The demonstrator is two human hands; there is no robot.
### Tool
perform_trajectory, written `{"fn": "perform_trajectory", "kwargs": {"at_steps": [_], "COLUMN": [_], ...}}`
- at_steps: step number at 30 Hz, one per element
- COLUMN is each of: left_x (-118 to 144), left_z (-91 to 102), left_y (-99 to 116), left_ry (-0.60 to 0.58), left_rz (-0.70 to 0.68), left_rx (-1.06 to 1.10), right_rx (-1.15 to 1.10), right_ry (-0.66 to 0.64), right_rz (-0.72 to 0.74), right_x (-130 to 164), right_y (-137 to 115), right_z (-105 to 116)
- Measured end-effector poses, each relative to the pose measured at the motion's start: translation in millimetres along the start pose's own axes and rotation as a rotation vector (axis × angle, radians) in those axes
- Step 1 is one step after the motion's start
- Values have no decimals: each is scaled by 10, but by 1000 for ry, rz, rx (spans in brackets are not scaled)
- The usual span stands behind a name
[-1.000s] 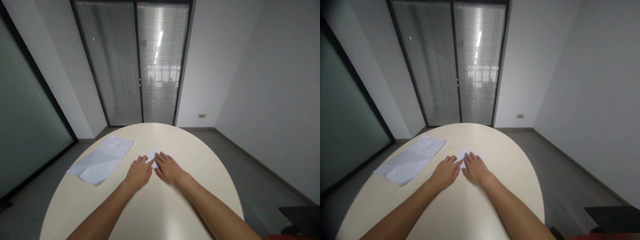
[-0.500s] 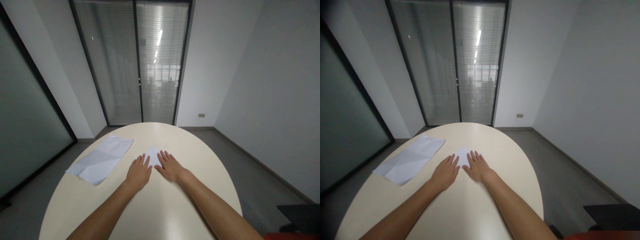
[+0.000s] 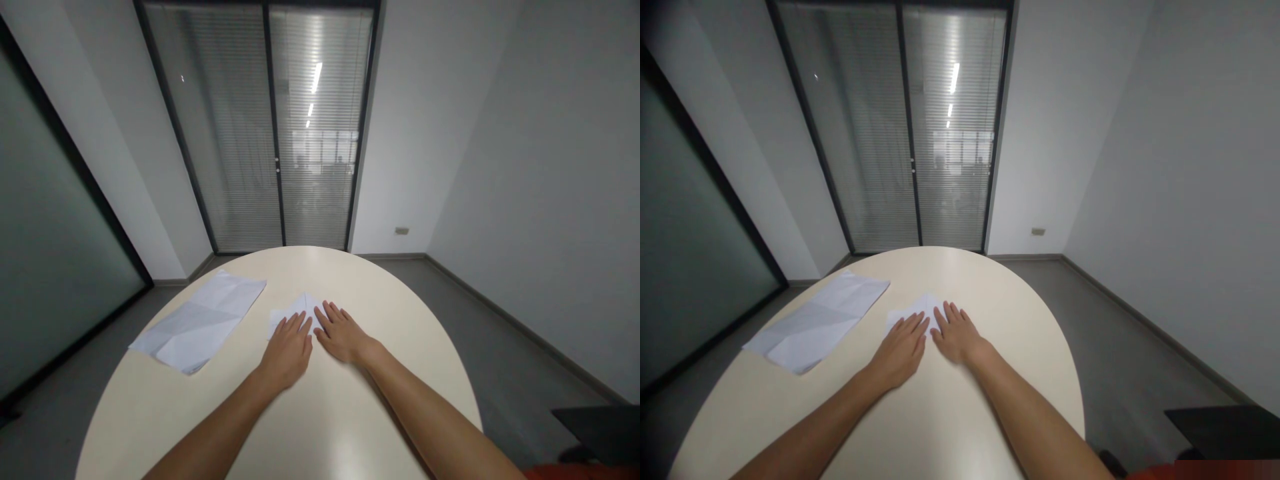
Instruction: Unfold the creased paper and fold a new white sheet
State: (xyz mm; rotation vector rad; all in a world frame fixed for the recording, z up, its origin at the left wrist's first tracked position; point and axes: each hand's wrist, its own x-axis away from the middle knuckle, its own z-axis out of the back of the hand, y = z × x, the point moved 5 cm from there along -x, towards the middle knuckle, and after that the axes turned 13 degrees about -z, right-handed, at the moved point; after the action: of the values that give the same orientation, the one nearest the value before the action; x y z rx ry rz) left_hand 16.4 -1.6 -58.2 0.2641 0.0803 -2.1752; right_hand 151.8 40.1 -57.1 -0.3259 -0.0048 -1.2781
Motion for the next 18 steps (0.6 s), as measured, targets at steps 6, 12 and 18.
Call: {"fn": "perform_trajectory", "kwargs": {"at_steps": [6,12,18], "left_x": [-15,-18,-41], "left_z": [-24,48,91], "left_y": [12,-75,-148], "left_ry": [15,66,103], "left_rz": [32,71,104], "left_rx": [48,30,22], "right_rx": [29,10,-9], "right_ry": [26,73,82], "right_rz": [44,132,151], "right_x": [-6,40,44], "right_y": [-1,-52,-93], "right_z": [18,67,64]}}
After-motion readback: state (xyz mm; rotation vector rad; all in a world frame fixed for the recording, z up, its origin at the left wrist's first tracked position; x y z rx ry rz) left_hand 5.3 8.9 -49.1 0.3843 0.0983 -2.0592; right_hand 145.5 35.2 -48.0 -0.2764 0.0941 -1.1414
